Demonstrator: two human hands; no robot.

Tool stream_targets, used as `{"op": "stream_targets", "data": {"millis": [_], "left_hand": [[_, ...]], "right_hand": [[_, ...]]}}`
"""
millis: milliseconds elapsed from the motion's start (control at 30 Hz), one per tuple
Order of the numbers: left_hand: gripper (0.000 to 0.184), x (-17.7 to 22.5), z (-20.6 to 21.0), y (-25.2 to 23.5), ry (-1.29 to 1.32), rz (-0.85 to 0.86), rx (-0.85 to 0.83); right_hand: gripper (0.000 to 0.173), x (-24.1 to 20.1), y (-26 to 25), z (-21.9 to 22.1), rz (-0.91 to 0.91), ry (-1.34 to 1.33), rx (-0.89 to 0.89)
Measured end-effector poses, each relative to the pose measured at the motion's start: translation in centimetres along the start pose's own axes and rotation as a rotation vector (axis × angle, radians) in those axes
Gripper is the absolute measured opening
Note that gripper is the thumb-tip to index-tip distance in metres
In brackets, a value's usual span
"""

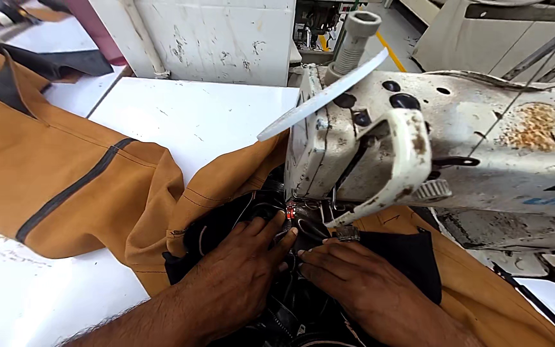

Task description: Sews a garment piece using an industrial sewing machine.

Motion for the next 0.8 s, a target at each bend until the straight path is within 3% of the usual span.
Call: {"op": "stream_targets", "data": {"millis": [633, 700, 800], "left_hand": [[0.055, -0.1, -0.3, -0.4, 0.036, -0.08, -0.025], [0.059, 0.7, -0.8, 0.1, -0.03, -0.134, -0.104], [0.074, 1.1, -1.4, -0.2, -0.042, -0.274, -0.515]], "right_hand": [[0.024, 0.8, -1.2, -0.2, 0.088, 0.124, -0.055], [0.028, -0.1, -1.2, -0.2, 0.083, 0.126, -0.062], [0.028, -1.1, -1.2, 0.2, 0.049, 0.162, -0.065]]}}
Point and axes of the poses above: each hand's wrist, its own y-axis away from the middle knuckle, its own z-axis out of the palm, x = y × z, the point moved 6 cm from there along -y, towards the middle knuckle, and after that the axes turned 1 degree about z, right-handed, at the moved point
